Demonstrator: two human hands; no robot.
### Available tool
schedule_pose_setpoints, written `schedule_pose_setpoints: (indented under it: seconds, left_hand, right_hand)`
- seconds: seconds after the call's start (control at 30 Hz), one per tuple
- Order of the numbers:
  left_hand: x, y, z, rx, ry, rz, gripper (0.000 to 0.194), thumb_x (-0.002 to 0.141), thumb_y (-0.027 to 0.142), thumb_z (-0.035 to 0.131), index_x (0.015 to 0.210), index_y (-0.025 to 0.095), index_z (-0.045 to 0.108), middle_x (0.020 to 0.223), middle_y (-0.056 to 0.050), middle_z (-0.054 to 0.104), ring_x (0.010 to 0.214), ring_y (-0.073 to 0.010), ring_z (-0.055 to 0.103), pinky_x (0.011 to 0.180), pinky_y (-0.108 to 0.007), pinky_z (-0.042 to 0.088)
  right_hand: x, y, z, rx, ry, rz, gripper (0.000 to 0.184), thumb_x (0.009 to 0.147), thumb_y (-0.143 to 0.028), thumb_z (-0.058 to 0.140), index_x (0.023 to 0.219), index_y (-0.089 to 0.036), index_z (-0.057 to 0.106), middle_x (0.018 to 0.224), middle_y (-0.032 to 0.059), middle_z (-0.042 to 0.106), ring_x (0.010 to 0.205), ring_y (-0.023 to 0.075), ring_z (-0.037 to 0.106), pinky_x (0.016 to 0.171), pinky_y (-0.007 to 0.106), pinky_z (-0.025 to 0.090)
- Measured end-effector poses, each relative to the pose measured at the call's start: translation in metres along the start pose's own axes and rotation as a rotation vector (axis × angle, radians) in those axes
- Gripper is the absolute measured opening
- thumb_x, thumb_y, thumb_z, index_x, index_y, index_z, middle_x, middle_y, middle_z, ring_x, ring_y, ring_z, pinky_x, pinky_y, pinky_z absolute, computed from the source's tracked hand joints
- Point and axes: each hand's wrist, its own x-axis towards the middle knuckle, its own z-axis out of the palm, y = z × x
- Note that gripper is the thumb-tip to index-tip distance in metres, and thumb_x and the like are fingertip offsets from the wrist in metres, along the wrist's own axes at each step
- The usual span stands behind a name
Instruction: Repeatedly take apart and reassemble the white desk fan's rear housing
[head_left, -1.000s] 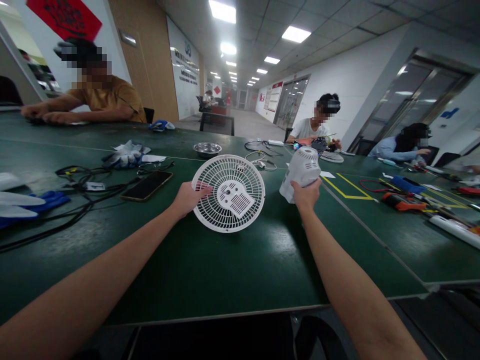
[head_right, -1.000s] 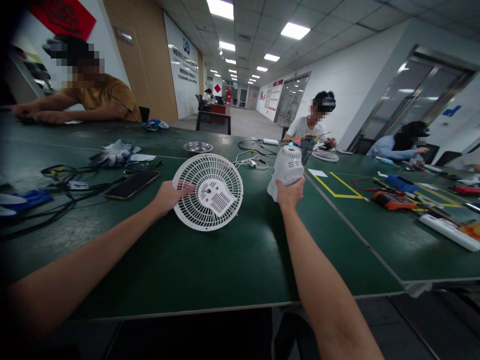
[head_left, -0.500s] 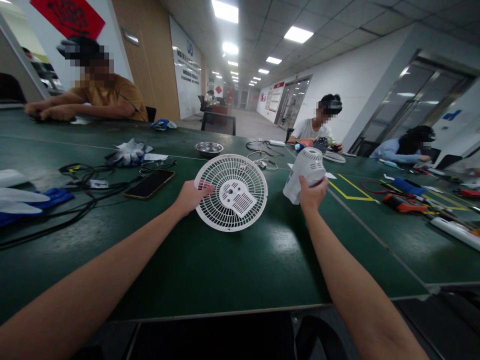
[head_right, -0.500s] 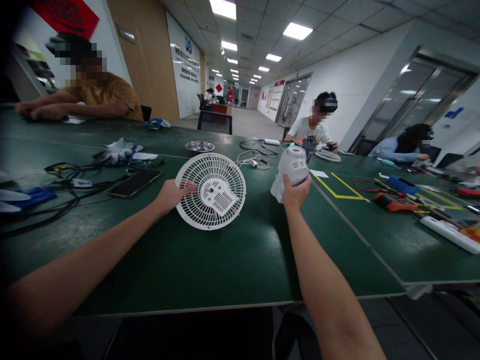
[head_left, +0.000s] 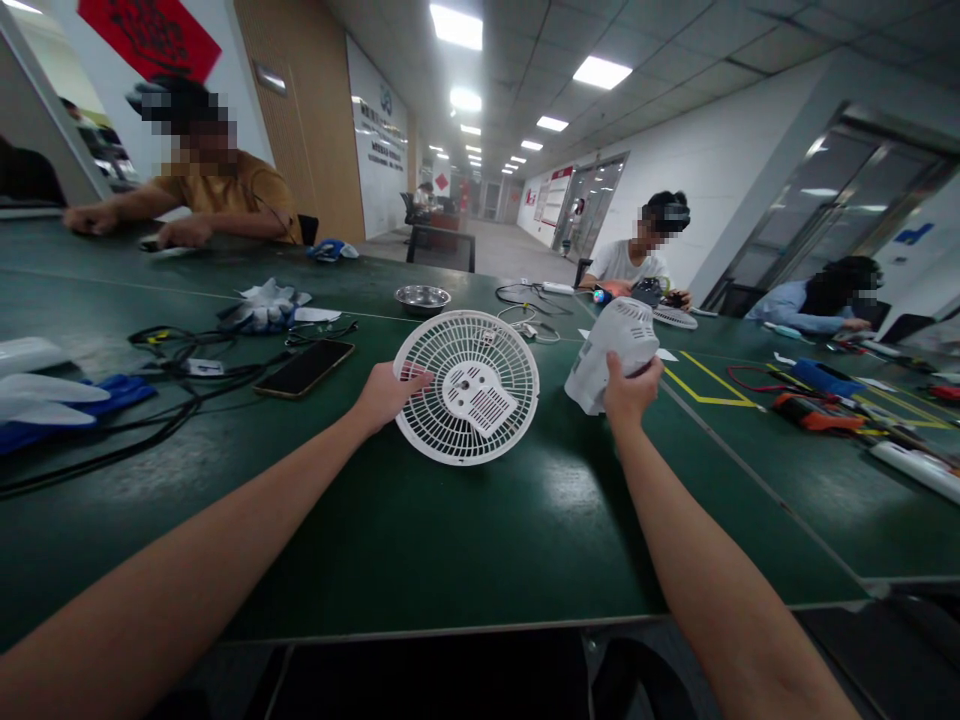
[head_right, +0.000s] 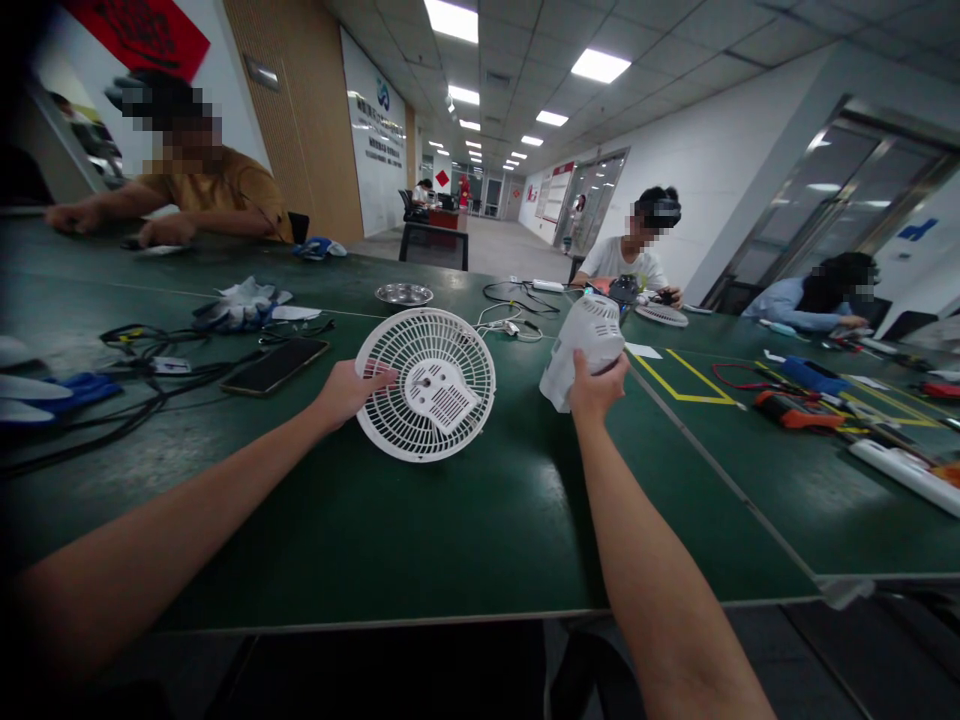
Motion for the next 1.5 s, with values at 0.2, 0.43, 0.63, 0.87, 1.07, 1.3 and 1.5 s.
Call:
schedule_pose_setpoints:
  seconds: [0.2,0.43,0.63,0.87,1.07,1.3,1.5]
  left_hand:
    - [-0.001,0.001,0.000,-0.006,0.003,0.009,0.025,0.076,0.034,0.078,0.092,0.015,0.073,0.088,-0.009,0.077,0.079,-0.0235,0.074,0.077,-0.039,0.059]
    - [-0.001,0.001,0.001,-0.025,-0.003,0.015,0.021,0.077,0.031,0.077,0.090,0.016,0.073,0.087,-0.009,0.077,0.078,-0.0229,0.074,0.078,-0.040,0.059]
    - [-0.002,0.003,0.001,0.000,-0.004,0.026,0.020,0.078,0.032,0.075,0.090,0.016,0.073,0.088,-0.009,0.077,0.078,-0.0224,0.074,0.077,-0.037,0.058]
    - [-0.004,0.007,0.003,-0.007,0.006,0.015,0.018,0.077,0.029,0.076,0.089,0.016,0.073,0.087,-0.009,0.078,0.078,-0.0227,0.073,0.077,-0.038,0.058]
    - [-0.004,0.006,0.001,0.013,0.000,0.027,0.018,0.078,0.030,0.075,0.090,0.016,0.074,0.087,-0.009,0.078,0.079,-0.0237,0.074,0.077,-0.039,0.058]
    - [-0.003,0.005,0.001,0.016,-0.004,0.035,0.019,0.079,0.030,0.075,0.092,0.016,0.074,0.088,-0.009,0.077,0.079,-0.0237,0.073,0.077,-0.040,0.059]
    - [-0.005,0.008,0.001,0.013,-0.006,0.028,0.019,0.078,0.030,0.075,0.091,0.016,0.074,0.088,-0.009,0.077,0.079,-0.0239,0.073,0.076,-0.039,0.058]
  right_hand:
    - [0.002,0.002,0.001,0.021,-0.002,-0.026,0.076,0.074,-0.056,0.071,0.135,-0.018,0.045,0.126,0.0153,0.063,0.114,0.0312,0.062,0.100,0.047,0.044]
    - [-0.001,-0.003,-0.002,-0.011,-0.022,-0.016,0.082,0.074,-0.055,0.071,0.140,-0.019,0.039,0.122,0.0145,0.063,0.112,0.0323,0.061,0.100,0.050,0.043]
    - [-0.005,-0.014,-0.008,-0.017,-0.059,-0.051,0.078,0.074,-0.055,0.070,0.138,-0.022,0.039,0.128,0.0151,0.059,0.116,0.0324,0.059,0.098,0.048,0.044]
    - [-0.008,-0.020,-0.011,-0.039,-0.093,-0.053,0.076,0.076,-0.056,0.069,0.137,-0.022,0.040,0.120,0.0136,0.064,0.111,0.0325,0.062,0.096,0.047,0.044]
    - [-0.006,-0.017,-0.010,-0.020,-0.092,-0.083,0.078,0.075,-0.053,0.070,0.140,-0.023,0.039,0.122,0.0129,0.062,0.112,0.0321,0.061,0.096,0.047,0.046]
    - [-0.004,-0.014,-0.006,0.072,-0.055,-0.174,0.079,0.076,-0.048,0.070,0.141,-0.020,0.035,0.132,0.0155,0.056,0.117,0.0297,0.059,0.101,0.045,0.045]
    - [-0.004,-0.034,-0.015,0.011,0.049,-0.329,0.082,0.075,-0.050,0.072,0.142,-0.019,0.037,0.136,0.0162,0.053,0.128,0.0342,0.052,0.110,0.056,0.034]
